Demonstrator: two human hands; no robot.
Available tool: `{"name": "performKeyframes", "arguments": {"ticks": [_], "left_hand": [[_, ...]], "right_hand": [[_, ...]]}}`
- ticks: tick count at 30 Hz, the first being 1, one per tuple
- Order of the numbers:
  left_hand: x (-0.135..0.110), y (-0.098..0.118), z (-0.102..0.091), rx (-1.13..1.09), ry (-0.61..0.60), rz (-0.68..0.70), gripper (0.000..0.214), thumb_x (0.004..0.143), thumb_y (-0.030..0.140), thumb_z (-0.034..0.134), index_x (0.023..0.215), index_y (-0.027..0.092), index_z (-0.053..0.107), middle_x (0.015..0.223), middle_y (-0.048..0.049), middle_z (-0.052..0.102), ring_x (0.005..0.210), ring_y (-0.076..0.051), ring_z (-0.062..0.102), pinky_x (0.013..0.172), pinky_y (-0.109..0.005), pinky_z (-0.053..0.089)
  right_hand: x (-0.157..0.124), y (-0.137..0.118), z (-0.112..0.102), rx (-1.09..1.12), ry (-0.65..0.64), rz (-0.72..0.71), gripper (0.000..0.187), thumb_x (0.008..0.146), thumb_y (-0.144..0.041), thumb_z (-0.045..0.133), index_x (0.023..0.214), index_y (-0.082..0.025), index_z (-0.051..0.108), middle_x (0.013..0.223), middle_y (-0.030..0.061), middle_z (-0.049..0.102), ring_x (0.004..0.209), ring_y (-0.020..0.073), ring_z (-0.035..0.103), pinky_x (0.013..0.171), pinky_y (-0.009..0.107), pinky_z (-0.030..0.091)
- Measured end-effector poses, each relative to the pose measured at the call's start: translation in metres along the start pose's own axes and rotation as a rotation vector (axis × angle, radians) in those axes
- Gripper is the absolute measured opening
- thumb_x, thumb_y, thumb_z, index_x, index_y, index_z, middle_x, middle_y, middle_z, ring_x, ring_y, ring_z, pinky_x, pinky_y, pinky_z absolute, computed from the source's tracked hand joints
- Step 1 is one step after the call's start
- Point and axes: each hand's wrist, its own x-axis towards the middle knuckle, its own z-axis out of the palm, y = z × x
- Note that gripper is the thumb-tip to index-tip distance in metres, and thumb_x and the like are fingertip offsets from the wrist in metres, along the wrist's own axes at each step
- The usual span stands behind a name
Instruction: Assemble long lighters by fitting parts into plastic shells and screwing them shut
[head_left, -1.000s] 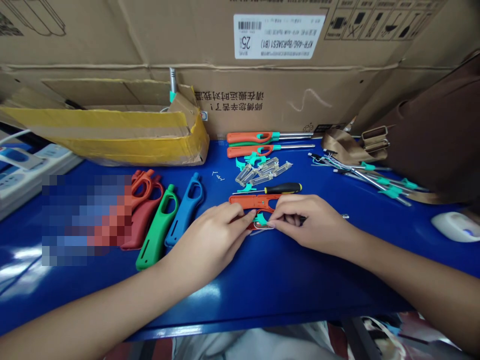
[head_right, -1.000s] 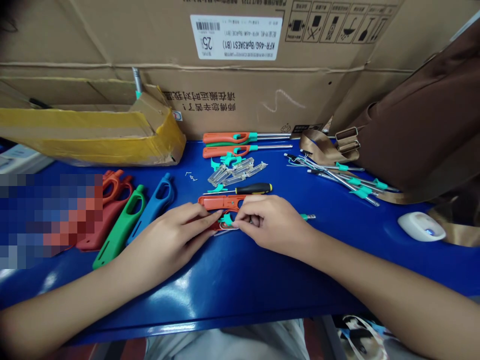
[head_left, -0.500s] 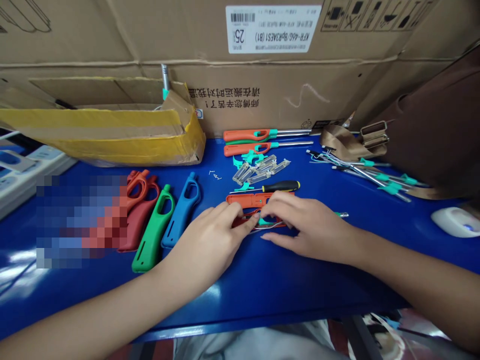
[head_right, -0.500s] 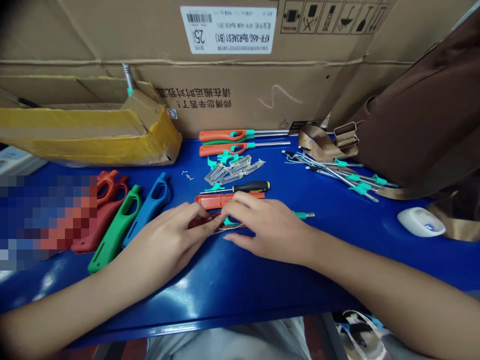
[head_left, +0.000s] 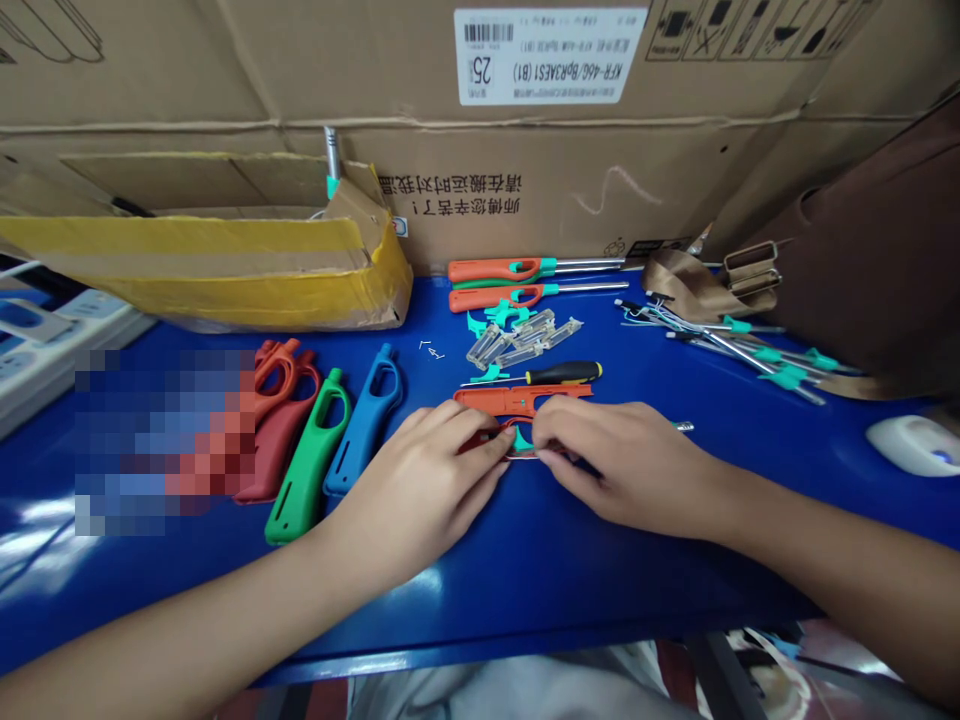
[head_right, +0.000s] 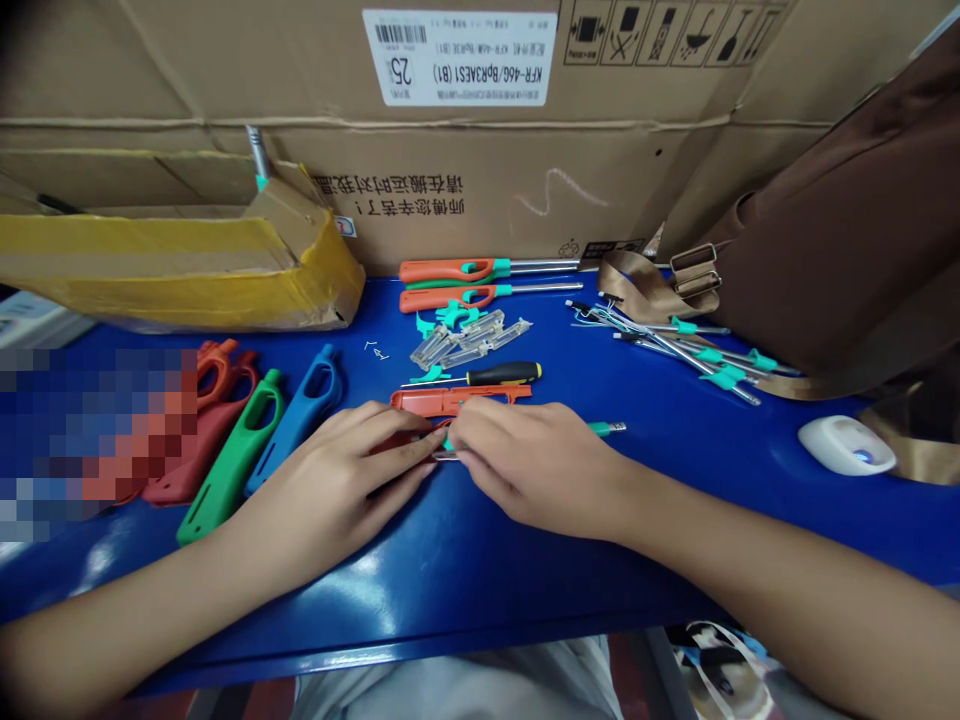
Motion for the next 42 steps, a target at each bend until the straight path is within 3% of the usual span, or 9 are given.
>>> {"name": "performKeyframes", "arguments": {"ticks": [3,5,9,20,24,30,36,42], "left_hand": [[0.000,-0.003,0.002,-0.028,0.037,0.017,0.027,0.102,0.028,0.055,0.121,0.019,0.072,0.109,-0.0077,0.071,0.100,-0.024,0.063,0.082,-0.040,0.049],[0.000,-0.004,0.003,-0.031,0.072,0.035,0.024,0.101,0.028,0.057,0.118,0.019,0.073,0.109,-0.0065,0.073,0.100,-0.024,0.064,0.081,-0.039,0.049],[0.000,-0.005,0.005,-0.028,0.109,0.044,0.021,0.101,0.028,0.059,0.114,0.019,0.073,0.108,-0.0054,0.076,0.098,-0.023,0.067,0.080,-0.039,0.050],[0.003,-0.005,0.006,-0.070,0.130,0.030,0.020,0.100,0.027,0.061,0.109,0.018,0.075,0.099,-0.0068,0.075,0.090,-0.021,0.066,0.078,-0.037,0.055],[0.004,-0.003,0.005,-0.096,0.125,0.024,0.019,0.099,0.029,0.062,0.107,0.018,0.076,0.100,-0.0062,0.075,0.091,-0.021,0.067,0.078,-0.036,0.055],[0.003,-0.002,0.004,-0.091,0.104,0.022,0.020,0.099,0.026,0.061,0.111,0.018,0.075,0.104,-0.0068,0.074,0.095,-0.023,0.065,0.080,-0.039,0.056],[-0.001,0.000,0.002,-0.114,0.120,0.072,0.018,0.100,0.020,0.058,0.113,0.017,0.069,0.111,-0.0082,0.073,0.101,-0.022,0.064,0.087,-0.039,0.054],[-0.002,-0.003,0.001,-0.079,0.110,0.126,0.019,0.100,0.019,0.058,0.113,0.020,0.071,0.117,-0.0061,0.072,0.103,-0.023,0.063,0.086,-0.040,0.053]], "right_hand": [[0.001,0.001,0.001,0.223,0.061,0.227,0.004,0.095,-0.018,0.052,0.096,-0.022,0.052,0.075,-0.0039,0.062,0.062,0.0112,0.059,0.058,0.024,0.040],[0.001,0.001,0.001,0.297,0.066,0.289,0.010,0.088,-0.015,0.057,0.088,-0.022,0.051,0.070,-0.0058,0.058,0.059,0.0103,0.056,0.057,0.023,0.039],[0.002,0.003,0.001,0.242,0.029,0.184,0.019,0.085,-0.013,0.058,0.074,-0.022,0.045,0.071,-0.0040,0.056,0.065,0.0116,0.051,0.061,0.025,0.036],[0.000,0.008,-0.004,0.025,-0.114,-0.031,0.020,0.099,-0.028,0.054,0.080,-0.021,0.050,0.083,0.0000,0.061,0.069,0.0139,0.052,0.062,0.028,0.034],[0.000,0.009,-0.002,0.073,-0.075,0.002,0.020,0.099,-0.020,0.050,0.080,-0.021,0.051,0.079,-0.0007,0.060,0.067,0.0132,0.052,0.062,0.027,0.035],[0.003,0.011,0.003,0.282,-0.012,0.128,0.015,0.095,-0.019,0.061,0.083,-0.021,0.052,0.074,-0.0046,0.056,0.064,0.0105,0.050,0.062,0.023,0.036],[0.004,0.014,0.003,0.337,-0.026,0.135,0.007,0.095,-0.019,0.061,0.089,-0.021,0.058,0.073,-0.0040,0.058,0.063,0.0110,0.051,0.063,0.024,0.039],[0.002,0.017,0.003,0.332,-0.013,0.074,0.008,0.097,-0.018,0.060,0.095,-0.019,0.068,0.090,0.0026,0.071,0.077,0.0143,0.062,0.071,0.026,0.046]]}}
